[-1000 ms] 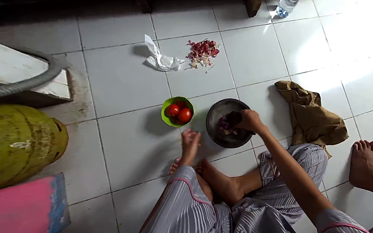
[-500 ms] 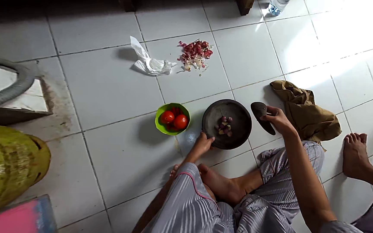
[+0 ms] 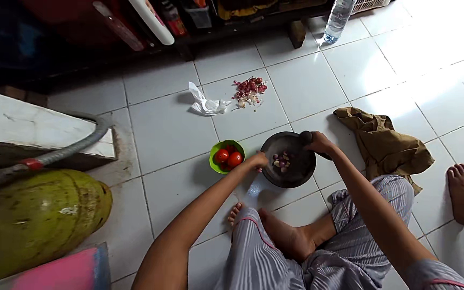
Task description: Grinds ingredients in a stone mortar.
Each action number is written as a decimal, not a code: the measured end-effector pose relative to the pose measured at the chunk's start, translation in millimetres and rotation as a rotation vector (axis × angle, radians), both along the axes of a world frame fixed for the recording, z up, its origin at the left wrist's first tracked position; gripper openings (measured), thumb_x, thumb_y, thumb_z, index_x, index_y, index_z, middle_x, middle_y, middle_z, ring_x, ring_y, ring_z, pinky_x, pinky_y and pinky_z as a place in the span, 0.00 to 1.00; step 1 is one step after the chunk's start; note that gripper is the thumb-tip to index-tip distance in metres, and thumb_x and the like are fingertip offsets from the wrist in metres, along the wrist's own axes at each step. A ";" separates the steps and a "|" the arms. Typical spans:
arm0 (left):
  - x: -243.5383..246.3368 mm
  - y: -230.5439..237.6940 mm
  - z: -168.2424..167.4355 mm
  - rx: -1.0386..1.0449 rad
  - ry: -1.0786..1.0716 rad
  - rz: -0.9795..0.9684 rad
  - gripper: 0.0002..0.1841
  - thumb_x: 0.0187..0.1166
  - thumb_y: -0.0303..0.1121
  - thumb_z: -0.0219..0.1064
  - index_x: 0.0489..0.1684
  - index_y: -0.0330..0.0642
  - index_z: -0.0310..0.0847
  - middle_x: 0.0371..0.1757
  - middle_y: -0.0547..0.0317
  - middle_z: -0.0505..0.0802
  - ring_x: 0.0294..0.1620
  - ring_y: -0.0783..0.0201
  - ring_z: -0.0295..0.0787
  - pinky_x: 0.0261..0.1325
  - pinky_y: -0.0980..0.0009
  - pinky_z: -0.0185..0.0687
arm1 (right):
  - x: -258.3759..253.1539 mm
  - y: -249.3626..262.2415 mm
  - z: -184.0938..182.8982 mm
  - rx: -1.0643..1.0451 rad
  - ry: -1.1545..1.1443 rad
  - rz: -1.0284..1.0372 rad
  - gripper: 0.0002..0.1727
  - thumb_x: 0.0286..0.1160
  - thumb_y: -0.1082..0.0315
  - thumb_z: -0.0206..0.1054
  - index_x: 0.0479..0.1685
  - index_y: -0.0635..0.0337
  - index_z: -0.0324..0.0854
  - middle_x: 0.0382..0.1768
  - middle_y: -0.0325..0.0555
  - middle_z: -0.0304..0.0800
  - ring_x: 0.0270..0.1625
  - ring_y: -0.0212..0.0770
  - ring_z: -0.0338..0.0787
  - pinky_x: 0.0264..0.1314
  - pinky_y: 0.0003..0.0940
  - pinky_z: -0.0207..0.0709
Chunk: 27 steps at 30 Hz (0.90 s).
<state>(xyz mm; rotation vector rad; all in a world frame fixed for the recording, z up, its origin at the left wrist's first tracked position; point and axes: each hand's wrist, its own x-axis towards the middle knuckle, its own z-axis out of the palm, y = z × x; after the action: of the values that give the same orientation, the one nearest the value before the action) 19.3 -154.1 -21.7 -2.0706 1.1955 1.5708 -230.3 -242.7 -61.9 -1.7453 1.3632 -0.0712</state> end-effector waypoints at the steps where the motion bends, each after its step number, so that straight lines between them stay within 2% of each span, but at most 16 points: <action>1: -1.6 -5.9 6.9 -0.050 -0.012 -0.077 0.29 0.89 0.29 0.54 0.83 0.23 0.48 0.58 0.34 0.82 0.50 0.52 0.85 0.57 0.58 0.80 | -11.9 17.2 -0.4 0.014 -0.004 -0.074 0.28 0.53 0.65 0.88 0.53 0.70 0.85 0.46 0.68 0.91 0.52 0.68 0.90 0.55 0.72 0.79; 2: -4.3 -12.9 11.5 -0.111 -0.016 -0.146 0.30 0.86 0.28 0.57 0.82 0.19 0.52 0.66 0.24 0.81 0.64 0.39 0.84 0.68 0.46 0.77 | -22.5 36.9 7.6 0.059 -0.016 -0.141 0.27 0.56 0.68 0.87 0.55 0.72 0.84 0.48 0.70 0.90 0.53 0.67 0.90 0.59 0.70 0.78; 3: -8.0 -20.8 13.8 -0.176 -0.019 -0.215 0.28 0.84 0.27 0.60 0.78 0.16 0.58 0.69 0.20 0.80 0.71 0.32 0.80 0.72 0.38 0.72 | -32.8 56.0 12.9 0.101 -0.038 -0.193 0.28 0.57 0.70 0.86 0.58 0.72 0.83 0.50 0.68 0.90 0.55 0.63 0.90 0.63 0.65 0.79; 4: -12.1 -29.5 14.2 -0.242 -0.019 -0.279 0.25 0.82 0.26 0.62 0.73 0.16 0.65 0.68 0.19 0.80 0.74 0.29 0.77 0.73 0.35 0.69 | -40.9 75.6 17.7 0.141 -0.068 -0.243 0.29 0.57 0.72 0.84 0.61 0.73 0.82 0.54 0.66 0.90 0.58 0.58 0.90 0.66 0.59 0.80; 6: -21.0 -45.5 10.9 -0.368 -0.018 -0.391 0.22 0.81 0.27 0.64 0.69 0.19 0.72 0.67 0.21 0.82 0.76 0.27 0.73 0.74 0.33 0.65 | -46.0 119.2 25.1 0.194 -0.153 -0.364 0.30 0.54 0.76 0.82 0.62 0.73 0.81 0.54 0.61 0.91 0.56 0.49 0.91 0.66 0.49 0.83; 8: -32.6 -60.2 7.4 -0.477 -0.034 -0.515 0.22 0.82 0.28 0.67 0.71 0.26 0.75 0.64 0.25 0.85 0.76 0.28 0.72 0.76 0.32 0.61 | -40.6 156.6 28.9 0.261 -0.221 -0.463 0.28 0.55 0.77 0.81 0.61 0.73 0.81 0.51 0.58 0.91 0.52 0.43 0.91 0.62 0.44 0.84; 10: -45.3 -71.5 4.4 -0.607 -0.052 -0.647 0.21 0.81 0.30 0.69 0.70 0.31 0.78 0.58 0.31 0.89 0.73 0.30 0.75 0.77 0.34 0.58 | -30.1 182.4 27.6 0.348 -0.292 -0.513 0.27 0.58 0.77 0.80 0.62 0.72 0.80 0.50 0.55 0.91 0.51 0.41 0.91 0.60 0.41 0.85; 13: -53.8 -72.9 -13.8 -0.853 -0.050 -0.785 0.16 0.83 0.29 0.66 0.64 0.30 0.82 0.52 0.34 0.91 0.66 0.33 0.81 0.72 0.38 0.63 | -6.4 209.5 16.2 0.496 -0.483 -0.483 0.27 0.59 0.79 0.77 0.62 0.72 0.79 0.54 0.53 0.93 0.54 0.37 0.92 0.62 0.37 0.86; 15: -51.5 -63.5 -23.2 -0.996 -0.004 -0.730 0.16 0.83 0.25 0.65 0.67 0.29 0.81 0.56 0.32 0.90 0.67 0.32 0.81 0.72 0.37 0.64 | 11.7 216.9 16.5 0.584 -0.584 -0.432 0.23 0.61 0.80 0.73 0.60 0.71 0.78 0.49 0.49 0.95 0.46 0.33 0.93 0.54 0.32 0.86; 17: -50.2 -44.8 -30.6 -1.184 0.079 -0.650 0.17 0.78 0.17 0.63 0.66 0.28 0.81 0.64 0.32 0.87 0.71 0.32 0.79 0.75 0.35 0.64 | 21.1 218.1 22.2 0.671 -0.642 -0.388 0.19 0.66 0.80 0.71 0.57 0.69 0.77 0.40 0.44 0.95 0.37 0.31 0.93 0.45 0.28 0.87; 19: -51.0 -20.8 -33.8 -1.255 0.146 -0.653 0.17 0.77 0.19 0.64 0.64 0.31 0.84 0.67 0.34 0.87 0.72 0.35 0.80 0.77 0.37 0.66 | 19.5 215.9 30.1 0.734 -0.645 -0.373 0.16 0.70 0.76 0.72 0.55 0.66 0.77 0.35 0.42 0.94 0.31 0.32 0.92 0.40 0.28 0.88; 21: -52.4 3.0 -37.2 -1.192 0.187 -0.701 0.14 0.79 0.25 0.66 0.60 0.33 0.87 0.68 0.38 0.87 0.75 0.38 0.79 0.82 0.39 0.62 | 8.6 210.9 39.7 0.727 -0.611 -0.378 0.15 0.71 0.75 0.72 0.54 0.64 0.77 0.33 0.39 0.92 0.30 0.32 0.91 0.38 0.28 0.88; 23: -49.8 23.3 -45.6 -1.153 0.213 -0.717 0.12 0.80 0.25 0.64 0.55 0.32 0.89 0.67 0.39 0.88 0.76 0.40 0.79 0.84 0.37 0.58 | -7.1 205.6 46.5 0.683 -0.565 -0.413 0.15 0.72 0.76 0.72 0.55 0.65 0.77 0.33 0.39 0.91 0.29 0.31 0.90 0.36 0.28 0.87; 24: -46.7 33.5 -49.3 -1.172 0.220 -0.700 0.11 0.79 0.23 0.64 0.52 0.31 0.90 0.65 0.39 0.90 0.75 0.39 0.80 0.83 0.37 0.60 | -15.1 203.4 49.4 0.660 -0.539 -0.448 0.15 0.72 0.76 0.72 0.56 0.65 0.77 0.33 0.40 0.91 0.29 0.31 0.90 0.36 0.28 0.87; 26: -41.3 52.3 -53.9 -1.246 0.206 -0.633 0.10 0.76 0.18 0.64 0.45 0.29 0.91 0.57 0.39 0.92 0.67 0.39 0.86 0.77 0.39 0.69 | -31.9 199.2 54.0 0.620 -0.501 -0.528 0.16 0.73 0.76 0.72 0.57 0.66 0.76 0.34 0.41 0.91 0.29 0.32 0.90 0.37 0.29 0.87; 27: -39.3 61.1 -55.5 -1.271 0.198 -0.589 0.10 0.75 0.18 0.63 0.45 0.30 0.91 0.57 0.39 0.93 0.65 0.39 0.87 0.75 0.41 0.73 | -40.8 198.2 55.4 0.607 -0.501 -0.569 0.16 0.74 0.75 0.71 0.58 0.67 0.76 0.35 0.42 0.90 0.30 0.33 0.90 0.38 0.29 0.88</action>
<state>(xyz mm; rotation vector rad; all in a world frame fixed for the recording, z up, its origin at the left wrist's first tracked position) -20.0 -93.0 -77.2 -1.6851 3.0393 0.7211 -271.1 -44.5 -6.5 -0.7405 1.2806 -0.3456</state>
